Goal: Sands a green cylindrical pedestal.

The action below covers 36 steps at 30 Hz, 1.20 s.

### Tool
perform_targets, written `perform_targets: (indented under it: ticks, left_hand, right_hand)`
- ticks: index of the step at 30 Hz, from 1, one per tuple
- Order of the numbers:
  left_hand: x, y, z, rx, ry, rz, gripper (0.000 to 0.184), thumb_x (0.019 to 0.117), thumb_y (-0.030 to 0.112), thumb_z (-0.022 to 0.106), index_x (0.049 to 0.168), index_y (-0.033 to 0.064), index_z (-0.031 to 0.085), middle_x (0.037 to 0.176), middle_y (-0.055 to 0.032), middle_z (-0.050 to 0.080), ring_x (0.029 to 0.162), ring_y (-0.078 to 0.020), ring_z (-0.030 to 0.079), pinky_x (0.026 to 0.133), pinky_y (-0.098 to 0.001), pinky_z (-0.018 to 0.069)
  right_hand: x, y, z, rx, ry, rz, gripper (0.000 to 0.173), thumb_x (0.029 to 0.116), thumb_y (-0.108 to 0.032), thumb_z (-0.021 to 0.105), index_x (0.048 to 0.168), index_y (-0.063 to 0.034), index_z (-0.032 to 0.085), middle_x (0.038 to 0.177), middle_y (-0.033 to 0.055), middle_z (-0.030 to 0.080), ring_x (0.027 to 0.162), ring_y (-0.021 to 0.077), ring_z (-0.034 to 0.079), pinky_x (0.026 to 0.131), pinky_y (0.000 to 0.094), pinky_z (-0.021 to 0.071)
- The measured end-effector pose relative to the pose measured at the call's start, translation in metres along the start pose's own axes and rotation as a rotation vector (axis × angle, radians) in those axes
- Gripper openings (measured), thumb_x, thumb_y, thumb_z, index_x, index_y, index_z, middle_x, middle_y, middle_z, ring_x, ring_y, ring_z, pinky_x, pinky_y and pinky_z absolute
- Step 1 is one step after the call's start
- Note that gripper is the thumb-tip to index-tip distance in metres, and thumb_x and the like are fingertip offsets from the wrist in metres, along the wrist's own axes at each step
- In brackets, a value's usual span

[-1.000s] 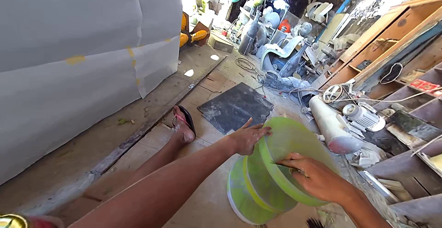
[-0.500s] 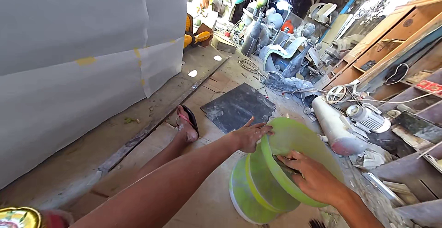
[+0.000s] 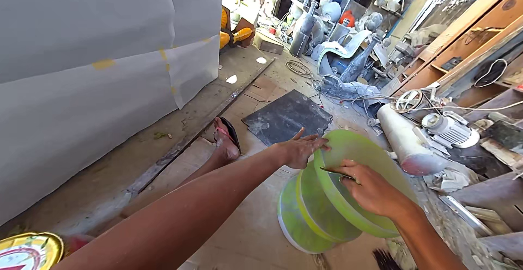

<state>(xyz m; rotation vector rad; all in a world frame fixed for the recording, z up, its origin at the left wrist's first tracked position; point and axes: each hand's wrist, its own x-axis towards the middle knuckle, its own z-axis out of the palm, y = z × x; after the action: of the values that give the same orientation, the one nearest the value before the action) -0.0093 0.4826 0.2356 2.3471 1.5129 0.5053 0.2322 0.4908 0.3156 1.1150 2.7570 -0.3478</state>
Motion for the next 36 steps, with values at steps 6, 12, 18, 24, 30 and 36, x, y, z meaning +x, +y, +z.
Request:
perform_targets:
  ticks: [6, 12, 18, 24, 30, 36]
  left_hand:
    - [0.0, -0.002, 0.007, 0.004, 0.038, 0.014, 0.096, 0.0786, -0.007, 0.071, 0.16, 0.0274, 0.033, 0.165, 0.0121, 0.035, 0.159, -0.0247, 0.017, 0.122, -0.0718, 0.0025]
    - [-0.004, 0.007, 0.01, 0.029, 0.049, -0.019, 0.098, 0.0751, -0.006, 0.074, 0.16, 0.0239, 0.034, 0.164, 0.0112, 0.037, 0.158, -0.0249, 0.021, 0.124, -0.0697, 0.0054]
    - [-0.002, 0.011, 0.009, 0.044, 0.048, -0.029, 0.096, 0.0735, -0.005, 0.076, 0.157, 0.0217, 0.038, 0.163, 0.0089, 0.04, 0.156, -0.0256, 0.026, 0.124, -0.0695, 0.0081]
    - [0.001, 0.007, 0.005, 0.003, -0.017, -0.044, 0.098, 0.0773, -0.007, 0.072, 0.16, 0.0274, 0.032, 0.166, 0.012, 0.034, 0.159, -0.025, 0.018, 0.123, -0.0701, 0.0035]
    - [-0.003, 0.013, 0.004, 0.035, 0.035, -0.046, 0.095, 0.0763, -0.006, 0.074, 0.158, 0.0248, 0.037, 0.164, 0.011, 0.038, 0.157, -0.0261, 0.022, 0.123, -0.071, 0.0055]
    - [0.0, 0.011, 0.01, 0.015, 0.056, -0.05, 0.094, 0.0758, -0.003, 0.074, 0.157, 0.0258, 0.039, 0.162, 0.0086, 0.041, 0.156, -0.0244, 0.025, 0.124, -0.0687, 0.006]
  right_hand:
    - [-0.029, -0.001, 0.029, -0.108, 0.108, -0.046, 0.05, 0.0971, -0.024, 0.048, 0.144, -0.0361, 0.06, 0.123, -0.003, 0.063, 0.113, 0.0142, 0.061, 0.09, 0.0427, 0.0555]
    - [-0.049, 0.019, 0.037, -0.072, 0.116, -0.152, 0.056, 0.097, -0.019, 0.049, 0.148, -0.0399, 0.054, 0.138, -0.0045, 0.059, 0.125, 0.0139, 0.057, 0.098, 0.0428, 0.0545]
    - [-0.022, 0.026, -0.001, -0.13, 0.172, -0.146, 0.045, 0.0994, -0.024, 0.045, 0.139, -0.0347, 0.065, 0.139, -0.0068, 0.062, 0.121, 0.0114, 0.063, 0.096, 0.0437, 0.0559]
    - [-0.018, -0.004, 0.017, -0.328, -0.03, -0.026, 0.054, 0.1019, -0.016, 0.05, 0.156, -0.0191, 0.046, 0.149, 0.0089, 0.053, 0.125, 0.0261, 0.062, 0.101, 0.0452, 0.053]
    - [-0.04, -0.001, 0.016, -0.365, -0.086, 0.014, 0.057, 0.1014, -0.016, 0.051, 0.157, -0.0229, 0.044, 0.152, 0.0071, 0.05, 0.121, 0.0285, 0.064, 0.095, 0.0489, 0.0562]
    - [-0.023, 0.029, -0.011, -0.15, 0.124, -0.079, 0.044, 0.0992, -0.022, 0.042, 0.134, -0.0262, 0.069, 0.137, -0.0011, 0.065, 0.12, 0.0178, 0.065, 0.096, 0.0491, 0.0545]
